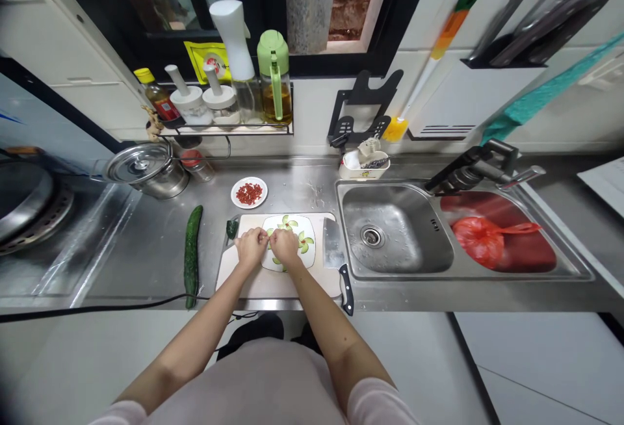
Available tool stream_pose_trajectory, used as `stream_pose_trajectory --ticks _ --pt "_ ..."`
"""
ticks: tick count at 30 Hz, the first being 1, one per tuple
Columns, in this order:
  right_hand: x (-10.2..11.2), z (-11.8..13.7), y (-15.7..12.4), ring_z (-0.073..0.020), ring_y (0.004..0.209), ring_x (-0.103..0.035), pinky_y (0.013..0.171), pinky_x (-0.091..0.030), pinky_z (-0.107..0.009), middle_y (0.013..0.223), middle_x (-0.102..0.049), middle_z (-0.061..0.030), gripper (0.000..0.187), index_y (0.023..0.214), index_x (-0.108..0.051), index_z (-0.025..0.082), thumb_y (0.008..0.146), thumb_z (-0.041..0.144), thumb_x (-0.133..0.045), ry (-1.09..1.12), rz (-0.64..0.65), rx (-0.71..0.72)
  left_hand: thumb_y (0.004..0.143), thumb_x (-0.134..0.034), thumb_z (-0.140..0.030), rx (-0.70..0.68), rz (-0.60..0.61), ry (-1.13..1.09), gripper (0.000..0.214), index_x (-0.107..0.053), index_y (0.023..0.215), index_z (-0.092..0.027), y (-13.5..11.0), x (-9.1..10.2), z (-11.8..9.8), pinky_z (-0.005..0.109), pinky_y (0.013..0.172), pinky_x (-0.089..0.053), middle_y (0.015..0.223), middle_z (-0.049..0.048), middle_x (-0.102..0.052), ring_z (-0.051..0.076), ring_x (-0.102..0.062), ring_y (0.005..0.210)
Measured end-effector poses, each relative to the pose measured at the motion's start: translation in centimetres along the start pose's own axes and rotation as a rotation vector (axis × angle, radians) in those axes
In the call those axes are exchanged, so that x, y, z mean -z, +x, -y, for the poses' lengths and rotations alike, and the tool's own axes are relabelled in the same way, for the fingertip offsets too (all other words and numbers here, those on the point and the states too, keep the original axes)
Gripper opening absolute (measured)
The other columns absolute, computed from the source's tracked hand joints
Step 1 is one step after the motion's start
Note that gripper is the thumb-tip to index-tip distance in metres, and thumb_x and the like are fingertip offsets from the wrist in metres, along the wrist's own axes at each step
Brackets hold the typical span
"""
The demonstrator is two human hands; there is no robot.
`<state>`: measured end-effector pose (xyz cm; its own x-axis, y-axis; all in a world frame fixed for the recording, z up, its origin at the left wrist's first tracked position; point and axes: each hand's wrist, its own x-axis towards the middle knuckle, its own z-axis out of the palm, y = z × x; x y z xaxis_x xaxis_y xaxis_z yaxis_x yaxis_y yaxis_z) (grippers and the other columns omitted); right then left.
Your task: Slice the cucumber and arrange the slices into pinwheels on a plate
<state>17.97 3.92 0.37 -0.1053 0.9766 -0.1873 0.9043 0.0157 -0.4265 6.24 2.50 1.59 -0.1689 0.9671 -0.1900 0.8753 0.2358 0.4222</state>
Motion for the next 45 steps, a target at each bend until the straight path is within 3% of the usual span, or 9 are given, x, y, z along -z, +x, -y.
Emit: stream_pose_trajectory --ticks 20,31,37,45 --pt "0.0 0.1 0.3 -0.0195 0.086 -0.056 0.07 -0.03 -0.027 0.086 -0.069 -0.006 0.017 0.085 -0.066 0.019 0.089 0.024 -0.05 0.0 -0.017 0.013 0.085 -0.054 -0.033 0.017 0.012 -0.001 0.015 -0.065 0.089 -0.024 0.4 0.0 -0.1 0.034 0.082 -0.03 0.095 0.0044 -0.067 0.023 -0.056 0.096" --pt "3.6 -3.5 1.7 -0.0183 0.088 -0.056 0.071 -0.031 -0.025 0.087 -0.069 -0.0045 0.018 0.089 -0.067 0.02 0.09 0.027 -0.05 0.05 -0.124 -0.108 0.084 -0.056 -0.031 0.04 -0.057 -0.147 0.013 -0.065 0.091 -0.026 0.6 0.3 -0.7 0.035 0.083 -0.031 0.093 0.0021 -0.067 0.022 -0.056 0.096" --pt "3.1 -3.9 2.7 -0.0202 0.092 -0.057 0.074 -0.031 -0.026 0.088 -0.07 -0.0072 0.018 0.089 -0.067 0.019 0.089 0.028 -0.051 0.0 -0.088 -0.107 0.084 -0.056 -0.032 0.027 -0.056 -0.17 0.014 -0.065 0.093 -0.026 0.3 0.2 -1.4 0.035 0.084 -0.031 0.094 0.0032 -0.067 0.022 -0.056 0.097" --pt "2.9 -3.9 3.0 -0.0205 0.093 -0.057 0.074 -0.032 -0.027 0.086 -0.07 -0.0074 0.017 0.088 -0.067 0.02 0.088 0.026 -0.052 -0.025 -0.083 -0.087 0.084 -0.056 -0.032 0.078 -0.104 -0.221 0.013 -0.065 0.092 -0.026 -0.9 0.2 0.0 0.032 0.084 -0.033 0.09 0.0015 -0.067 0.02 -0.058 0.094"
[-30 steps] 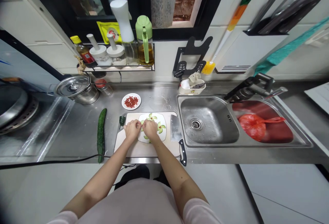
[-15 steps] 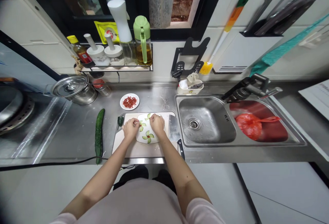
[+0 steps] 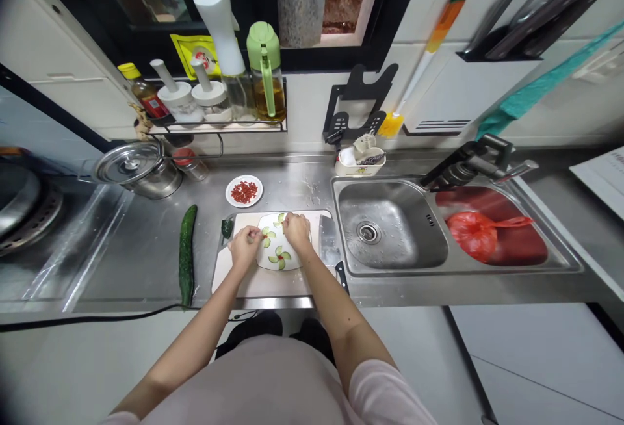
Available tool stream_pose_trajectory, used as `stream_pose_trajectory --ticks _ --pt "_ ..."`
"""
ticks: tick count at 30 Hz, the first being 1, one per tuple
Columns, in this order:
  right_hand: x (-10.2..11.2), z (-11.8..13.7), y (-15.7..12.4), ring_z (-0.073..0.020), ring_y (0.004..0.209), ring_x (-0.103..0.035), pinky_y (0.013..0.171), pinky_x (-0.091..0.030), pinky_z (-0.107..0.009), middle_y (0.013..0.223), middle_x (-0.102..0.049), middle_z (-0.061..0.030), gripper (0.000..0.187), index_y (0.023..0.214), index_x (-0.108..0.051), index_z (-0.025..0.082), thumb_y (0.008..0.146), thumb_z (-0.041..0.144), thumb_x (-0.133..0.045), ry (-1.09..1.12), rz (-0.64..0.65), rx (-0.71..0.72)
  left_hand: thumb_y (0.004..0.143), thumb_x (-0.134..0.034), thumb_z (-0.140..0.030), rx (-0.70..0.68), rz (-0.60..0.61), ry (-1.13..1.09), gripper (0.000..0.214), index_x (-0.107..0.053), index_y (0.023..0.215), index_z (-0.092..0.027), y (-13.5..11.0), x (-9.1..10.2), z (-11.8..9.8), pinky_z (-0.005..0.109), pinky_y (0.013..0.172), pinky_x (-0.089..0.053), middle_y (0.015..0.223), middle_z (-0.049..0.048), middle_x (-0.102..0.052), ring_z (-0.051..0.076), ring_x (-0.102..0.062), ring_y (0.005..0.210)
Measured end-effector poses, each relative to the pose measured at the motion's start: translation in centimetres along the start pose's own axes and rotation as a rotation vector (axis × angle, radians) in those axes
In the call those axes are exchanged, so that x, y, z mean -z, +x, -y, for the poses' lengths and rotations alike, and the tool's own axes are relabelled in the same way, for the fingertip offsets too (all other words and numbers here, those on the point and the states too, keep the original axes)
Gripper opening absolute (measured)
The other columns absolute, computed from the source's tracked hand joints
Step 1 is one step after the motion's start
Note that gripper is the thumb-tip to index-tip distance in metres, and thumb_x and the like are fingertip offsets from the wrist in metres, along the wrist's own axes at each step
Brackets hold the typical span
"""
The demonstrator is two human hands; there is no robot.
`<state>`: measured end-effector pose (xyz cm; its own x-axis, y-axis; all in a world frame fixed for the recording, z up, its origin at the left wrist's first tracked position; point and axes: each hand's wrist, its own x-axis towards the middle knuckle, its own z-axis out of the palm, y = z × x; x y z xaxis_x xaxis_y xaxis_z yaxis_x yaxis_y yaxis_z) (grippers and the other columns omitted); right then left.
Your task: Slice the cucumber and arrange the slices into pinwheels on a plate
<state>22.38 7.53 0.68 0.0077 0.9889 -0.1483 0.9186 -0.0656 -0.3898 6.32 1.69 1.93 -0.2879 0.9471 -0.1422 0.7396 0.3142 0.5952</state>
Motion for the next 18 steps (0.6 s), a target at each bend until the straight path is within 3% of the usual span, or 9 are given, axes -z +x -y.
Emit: stream_pose_trajectory --ticks 8,13,18 --pt "2.9 -0.8 -0.7 -0.0181 0.083 -0.056 0.071 -0.032 -0.026 0.082 -0.068 -0.0037 0.016 0.088 -0.067 0.021 0.087 0.025 -0.051 0.081 -0.083 -0.014 0.084 -0.055 -0.031 0.038 -0.051 -0.077 0.017 -0.064 0.097 -0.024 -1.1 1.0 1.8 0.03 0.082 -0.036 0.089 0.0007 -0.067 0.018 -0.059 0.087" --pt "4.6 -3.0 -3.3 -0.0153 0.075 -0.055 0.066 -0.031 -0.024 0.073 -0.065 -0.0013 0.017 0.087 -0.066 0.02 0.087 0.026 -0.051 0.139 -0.13 -0.014 0.084 -0.056 -0.031 -0.028 -0.021 0.012 0.019 -0.064 0.1 -0.025 -2.6 1.9 2.6 0.034 0.087 -0.035 0.097 0.0039 -0.066 0.021 -0.058 0.095" --pt "2.9 -2.9 -8.3 -0.0147 0.074 -0.054 0.065 -0.03 -0.024 0.074 -0.065 -0.0013 0.015 0.081 -0.066 0.019 0.087 0.023 -0.052 0.107 0.033 0.08 0.086 -0.054 -0.032 -0.129 0.089 0.117 0.016 -0.066 0.094 -0.025 -4.9 1.3 2.1 0.035 0.087 -0.033 0.1 0.0057 -0.064 0.023 -0.055 0.099"
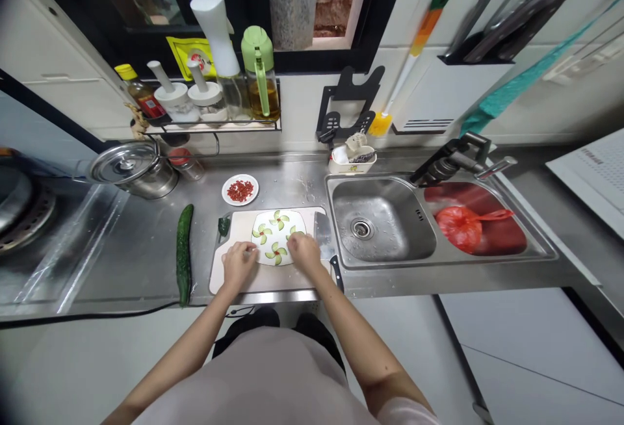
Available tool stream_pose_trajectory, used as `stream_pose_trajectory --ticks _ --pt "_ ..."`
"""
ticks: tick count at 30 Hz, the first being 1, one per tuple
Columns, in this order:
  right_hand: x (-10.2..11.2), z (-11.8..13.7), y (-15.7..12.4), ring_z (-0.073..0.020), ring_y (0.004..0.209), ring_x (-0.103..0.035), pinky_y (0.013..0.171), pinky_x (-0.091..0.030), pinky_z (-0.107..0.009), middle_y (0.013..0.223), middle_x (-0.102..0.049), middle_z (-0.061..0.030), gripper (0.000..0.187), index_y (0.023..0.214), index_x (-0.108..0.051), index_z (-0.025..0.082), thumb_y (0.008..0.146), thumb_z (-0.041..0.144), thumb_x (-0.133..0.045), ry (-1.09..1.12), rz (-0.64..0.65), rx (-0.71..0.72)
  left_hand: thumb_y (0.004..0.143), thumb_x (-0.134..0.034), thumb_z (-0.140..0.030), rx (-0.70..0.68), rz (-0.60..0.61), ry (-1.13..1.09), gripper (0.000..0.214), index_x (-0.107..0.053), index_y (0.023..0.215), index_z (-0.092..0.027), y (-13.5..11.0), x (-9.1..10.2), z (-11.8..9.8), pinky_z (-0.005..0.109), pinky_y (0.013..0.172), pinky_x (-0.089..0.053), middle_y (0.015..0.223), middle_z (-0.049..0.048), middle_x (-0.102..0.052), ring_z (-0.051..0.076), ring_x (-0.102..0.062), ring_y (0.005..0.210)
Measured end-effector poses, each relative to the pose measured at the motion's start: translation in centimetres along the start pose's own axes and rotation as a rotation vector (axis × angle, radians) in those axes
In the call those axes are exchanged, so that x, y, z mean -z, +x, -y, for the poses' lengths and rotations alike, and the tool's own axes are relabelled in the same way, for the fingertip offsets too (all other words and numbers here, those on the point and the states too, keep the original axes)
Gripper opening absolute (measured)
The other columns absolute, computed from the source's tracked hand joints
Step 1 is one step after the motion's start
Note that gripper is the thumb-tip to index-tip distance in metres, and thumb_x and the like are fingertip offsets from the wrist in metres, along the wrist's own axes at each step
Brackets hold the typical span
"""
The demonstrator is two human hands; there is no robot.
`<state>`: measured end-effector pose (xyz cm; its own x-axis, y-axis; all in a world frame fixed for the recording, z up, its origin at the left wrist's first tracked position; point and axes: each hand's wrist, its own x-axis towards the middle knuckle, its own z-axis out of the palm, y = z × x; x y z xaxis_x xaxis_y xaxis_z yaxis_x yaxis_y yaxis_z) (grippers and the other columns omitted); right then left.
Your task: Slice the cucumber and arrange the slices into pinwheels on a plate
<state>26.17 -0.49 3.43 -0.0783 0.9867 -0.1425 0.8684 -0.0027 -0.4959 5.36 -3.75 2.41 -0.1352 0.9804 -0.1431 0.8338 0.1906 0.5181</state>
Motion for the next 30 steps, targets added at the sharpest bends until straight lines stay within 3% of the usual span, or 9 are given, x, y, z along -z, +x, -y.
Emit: stream_pose_trajectory --ticks 4,11,24,30 --pt "-2.4 1.0 -2.1 -0.0165 0.08 -0.054 0.07 -0.031 -0.025 0.079 -0.067 -0.0028 0.017 0.083 -0.065 0.019 0.09 0.023 -0.05 -0.058 0.064 0.094 0.088 -0.053 -0.033 -0.072 0.074 0.054 0.017 -0.067 0.094 -0.025 -0.7 -1.4 -1.2 0.035 0.087 -0.031 0.099 0.005 -0.063 0.022 -0.053 0.1" --pt "-4.1 2.0 -1.8 -0.0191 0.086 -0.053 0.073 -0.028 -0.028 0.089 -0.067 -0.004 0.022 0.088 -0.065 0.02 0.094 0.026 -0.044 -0.168 0.066 0.107 0.089 -0.053 -0.035 -0.095 0.14 0.128 0.019 -0.068 0.095 -0.024 -0.2 -2.5 -2.6 0.036 0.086 -0.028 0.099 0.0054 -0.064 0.023 -0.051 0.1" --pt "-4.3 2.5 -1.4 -0.0189 0.084 -0.051 0.075 -0.028 -0.029 0.085 -0.066 -0.0056 0.026 0.085 -0.066 0.019 0.094 0.025 -0.042 -0.164 0.056 0.141 0.088 -0.053 -0.033 -0.102 0.119 0.095 0.02 -0.07 0.093 -0.024 -0.2 -2.9 -2.3 0.039 0.088 -0.029 0.097 0.0068 -0.064 0.024 -0.051 0.1" --pt "-1.8 1.4 -1.5 -0.0171 0.077 -0.052 0.073 -0.033 -0.027 0.078 -0.065 -0.0037 0.021 0.084 -0.065 0.019 0.089 0.025 -0.045 0.102 -0.131 0.091 0.084 -0.054 -0.031 -0.08 -0.081 -0.141 0.022 -0.068 0.1 -0.024 -0.3 -1.9 -0.7 0.039 0.088 -0.036 0.098 0.0064 -0.064 0.023 -0.054 0.097"
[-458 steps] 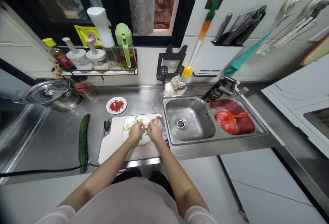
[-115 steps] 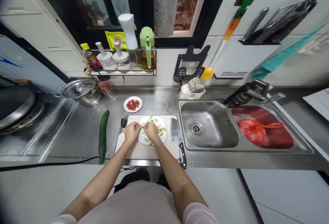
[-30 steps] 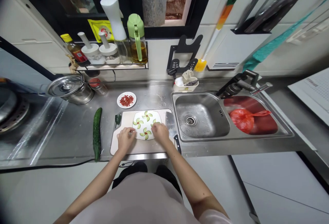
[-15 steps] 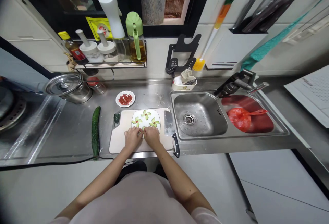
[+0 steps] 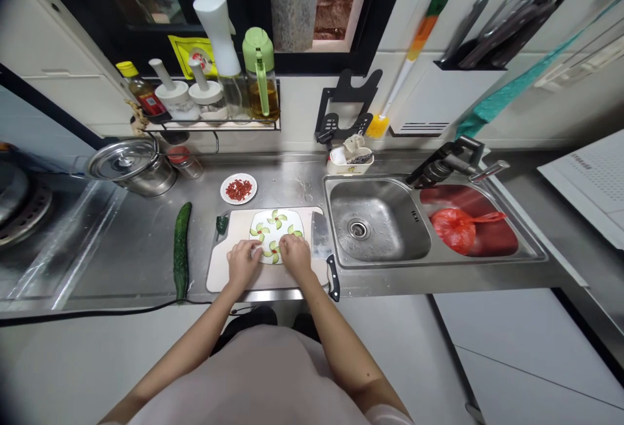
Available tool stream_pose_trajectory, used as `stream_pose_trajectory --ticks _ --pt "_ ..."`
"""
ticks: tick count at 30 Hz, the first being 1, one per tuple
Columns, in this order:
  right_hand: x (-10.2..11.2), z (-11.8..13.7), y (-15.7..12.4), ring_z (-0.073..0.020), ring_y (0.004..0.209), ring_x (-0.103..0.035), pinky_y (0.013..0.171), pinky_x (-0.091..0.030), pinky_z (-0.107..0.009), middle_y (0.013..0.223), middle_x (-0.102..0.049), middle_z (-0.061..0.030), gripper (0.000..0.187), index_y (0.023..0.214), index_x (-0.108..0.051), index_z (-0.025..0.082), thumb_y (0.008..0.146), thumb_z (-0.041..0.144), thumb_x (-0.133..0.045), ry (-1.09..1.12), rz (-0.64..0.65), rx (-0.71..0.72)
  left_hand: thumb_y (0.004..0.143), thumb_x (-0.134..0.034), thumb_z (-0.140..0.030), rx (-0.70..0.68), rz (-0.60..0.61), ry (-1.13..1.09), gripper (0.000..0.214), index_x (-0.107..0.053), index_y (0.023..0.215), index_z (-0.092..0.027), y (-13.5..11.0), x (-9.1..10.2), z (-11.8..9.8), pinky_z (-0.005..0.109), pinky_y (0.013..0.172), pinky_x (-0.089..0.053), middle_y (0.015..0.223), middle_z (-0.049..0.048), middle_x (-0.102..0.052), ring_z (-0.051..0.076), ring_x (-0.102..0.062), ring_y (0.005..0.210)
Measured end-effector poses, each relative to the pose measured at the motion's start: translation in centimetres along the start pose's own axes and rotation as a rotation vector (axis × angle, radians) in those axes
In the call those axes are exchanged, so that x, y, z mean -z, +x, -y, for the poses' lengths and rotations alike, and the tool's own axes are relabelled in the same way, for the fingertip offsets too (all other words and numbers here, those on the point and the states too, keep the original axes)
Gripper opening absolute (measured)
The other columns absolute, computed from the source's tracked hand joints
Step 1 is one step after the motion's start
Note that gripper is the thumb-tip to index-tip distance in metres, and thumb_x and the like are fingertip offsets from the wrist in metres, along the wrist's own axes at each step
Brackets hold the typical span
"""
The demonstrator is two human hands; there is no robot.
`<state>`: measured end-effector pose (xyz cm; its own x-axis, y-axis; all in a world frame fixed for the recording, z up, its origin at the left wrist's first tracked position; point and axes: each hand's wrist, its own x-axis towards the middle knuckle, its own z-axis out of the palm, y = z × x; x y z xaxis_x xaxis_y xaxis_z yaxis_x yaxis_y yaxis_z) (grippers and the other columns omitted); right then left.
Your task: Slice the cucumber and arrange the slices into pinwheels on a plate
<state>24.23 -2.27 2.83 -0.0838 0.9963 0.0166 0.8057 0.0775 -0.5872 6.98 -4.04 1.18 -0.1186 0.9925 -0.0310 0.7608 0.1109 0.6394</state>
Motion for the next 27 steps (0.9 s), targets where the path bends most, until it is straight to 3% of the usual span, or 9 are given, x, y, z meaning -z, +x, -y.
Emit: stream_pose_trajectory --ticks 4,7,11,14,18,22,27 --pt "3.7 -1.9 -1.0 -0.017 0.071 -0.052 0.069 -0.037 -0.027 0.072 -0.061 -0.0029 0.026 0.084 -0.065 0.019 0.087 0.034 -0.045 0.162 -0.228 -0.082 0.08 -0.057 -0.036 0.105 -0.174 -0.331 0.031 -0.064 0.105 -0.019 0.1 1.1 2.8 0.032 0.079 -0.045 0.095 0.0065 -0.061 0.017 -0.056 0.082" --pt "5.5 -4.1 -2.5 -0.0158 0.065 -0.051 0.065 -0.039 -0.027 0.069 -0.06 -0.0013 0.03 0.088 -0.065 0.018 0.083 0.041 -0.047 0.271 -0.315 -0.211 0.075 -0.062 -0.041 0.258 -0.198 -0.576 0.045 -0.059 0.113 -0.017 -0.2 1.6 5.3 0.028 0.073 -0.047 0.09 0.0045 -0.061 0.014 -0.056 0.073" --pt "4.7 -6.6 -4.5 -0.0143 0.057 -0.05 0.06 -0.041 -0.026 0.059 -0.052 0.0037 0.031 0.091 -0.063 0.017 0.075 0.041 -0.053 0.378 -0.232 -0.404 0.069 -0.067 -0.045 0.367 -0.108 -0.738 0.053 -0.058 0.112 -0.015 -1.0 1.7 7.5 0.026 0.072 -0.048 0.085 0.0029 -0.063 0.013 -0.06 0.074" --pt "2.4 -6.8 -5.2 -0.0141 0.055 -0.051 0.054 -0.042 -0.025 0.057 -0.052 0.0052 0.036 0.098 -0.062 0.016 0.07 0.039 -0.058 0.46 -0.059 -0.496 0.065 -0.069 -0.048 0.404 -0.018 -0.766 0.058 -0.059 0.111 -0.015 -1.3 1.2 7.4 0.025 0.07 -0.047 0.082 0.0023 -0.064 0.013 -0.061 0.074" --pt "0.2 -5.1 -4.5 -0.0122 0.052 -0.055 0.049 -0.046 -0.024 0.061 -0.056 0.0065 0.047 0.115 -0.052 0.018 0.072 0.034 -0.062 0.676 0.059 -0.679 0.065 -0.066 -0.051 0.446 0.12 -0.807 0.065 -0.055 0.118 -0.014 -0.5 0.0 5.8 0.025 0.065 -0.046 0.077 0.0011 -0.063 0.012 -0.06 0.067" --pt "0.1 -3.6 -2.7 -0.013 0.056 -0.062 0.05 -0.052 -0.025 0.066 -0.061 0.0037 0.036 0.104 -0.047 0.022 0.072 0.025 -0.063 0.959 0.114 -0.825 0.067 -0.065 -0.04 0.469 0.263 -0.839 0.067 -0.049 0.124 -0.011 1.0 -0.8 4.5 0.025 0.061 -0.045 0.065 -0.0044 -0.056 0.01 -0.055 0.057" --pt "0.1 -3.6 -1.2 -0.0118 0.045 -0.058 0.043 -0.048 -0.022 0.056 -0.059 0.0048 0.021 0.087 -0.045 0.021 0.071 0.016 -0.059 0.91 0.133 -0.851 0.062 -0.065 -0.024 0.426 0.272 -0.794 0.05 -0.055 0.109 -0.012 1.9 -1.0 3.8 0.021 0.053 -0.04 0.055 -0.0095 -0.047 0.008 -0.049 0.048"
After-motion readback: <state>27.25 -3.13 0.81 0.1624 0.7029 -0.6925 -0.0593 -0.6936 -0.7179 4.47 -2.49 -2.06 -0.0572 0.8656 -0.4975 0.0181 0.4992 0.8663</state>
